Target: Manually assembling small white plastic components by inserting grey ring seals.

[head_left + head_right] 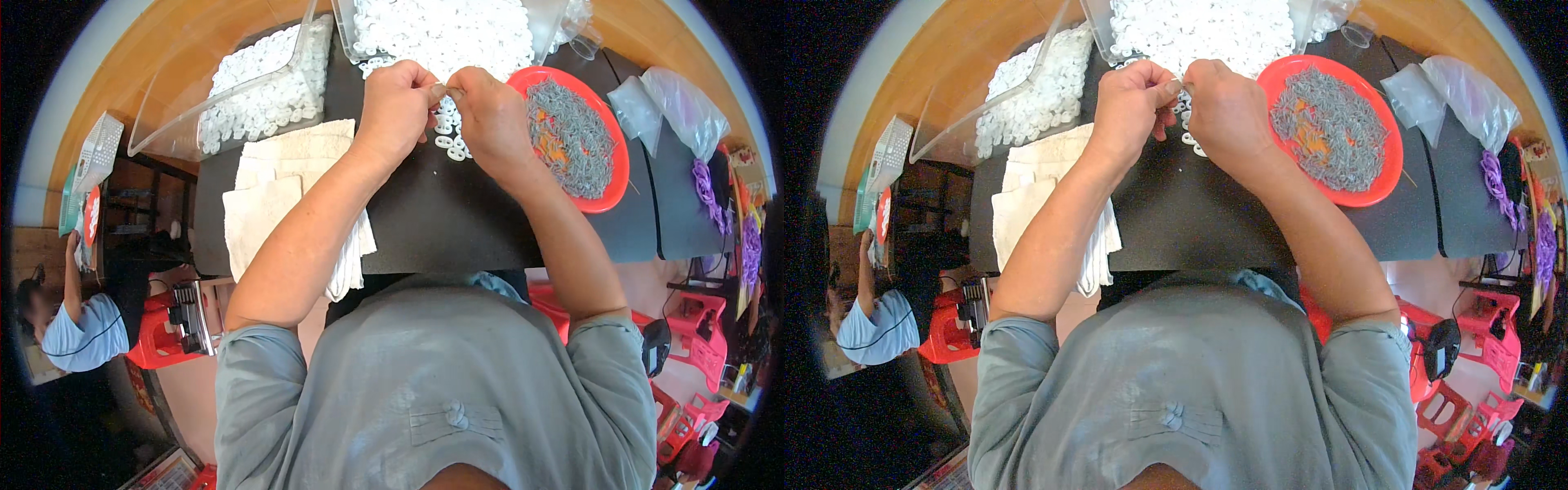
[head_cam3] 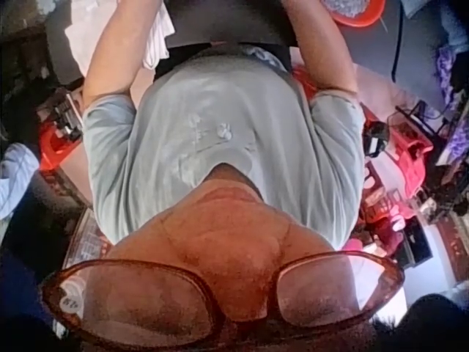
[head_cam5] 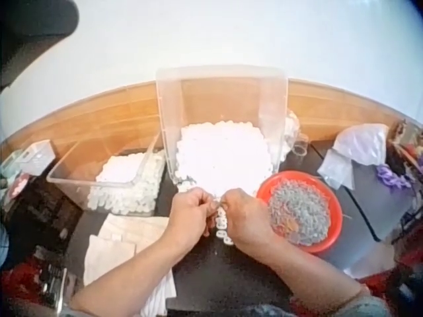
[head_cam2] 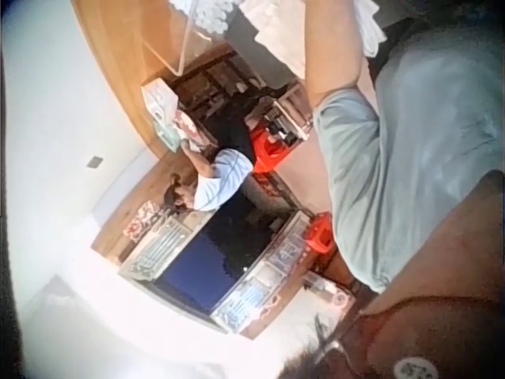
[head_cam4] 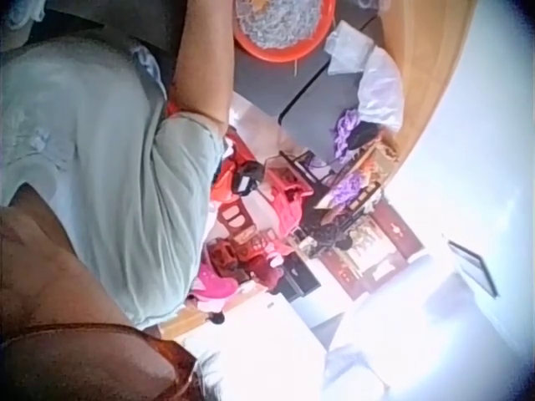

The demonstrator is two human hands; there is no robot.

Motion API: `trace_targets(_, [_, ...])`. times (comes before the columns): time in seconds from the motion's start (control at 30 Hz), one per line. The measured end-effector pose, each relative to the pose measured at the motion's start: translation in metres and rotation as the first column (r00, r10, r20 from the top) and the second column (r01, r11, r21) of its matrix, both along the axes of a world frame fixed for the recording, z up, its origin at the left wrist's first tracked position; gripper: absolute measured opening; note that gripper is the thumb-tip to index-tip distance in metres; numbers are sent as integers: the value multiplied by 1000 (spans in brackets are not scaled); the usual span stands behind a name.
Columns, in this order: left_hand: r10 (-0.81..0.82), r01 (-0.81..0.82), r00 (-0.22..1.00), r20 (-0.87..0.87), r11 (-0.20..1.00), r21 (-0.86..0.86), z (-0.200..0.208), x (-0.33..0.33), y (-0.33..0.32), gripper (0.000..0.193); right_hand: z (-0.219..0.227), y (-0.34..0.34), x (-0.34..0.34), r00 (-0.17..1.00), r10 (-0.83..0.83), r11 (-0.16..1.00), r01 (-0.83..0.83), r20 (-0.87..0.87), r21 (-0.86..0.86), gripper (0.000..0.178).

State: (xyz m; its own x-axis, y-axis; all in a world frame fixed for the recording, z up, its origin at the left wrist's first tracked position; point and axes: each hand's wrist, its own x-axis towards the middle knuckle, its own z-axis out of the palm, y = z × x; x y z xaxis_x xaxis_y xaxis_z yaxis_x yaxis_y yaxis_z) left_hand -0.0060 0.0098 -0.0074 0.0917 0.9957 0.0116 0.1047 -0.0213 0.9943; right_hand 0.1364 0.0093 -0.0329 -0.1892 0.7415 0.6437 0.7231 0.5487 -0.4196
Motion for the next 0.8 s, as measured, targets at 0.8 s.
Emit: trace_targets(0.8, [98, -63, 923, 372, 992, -105, -21, -16, 26, 9, 11, 0, 10, 824, 204, 973, -112, 529, -202, 15])
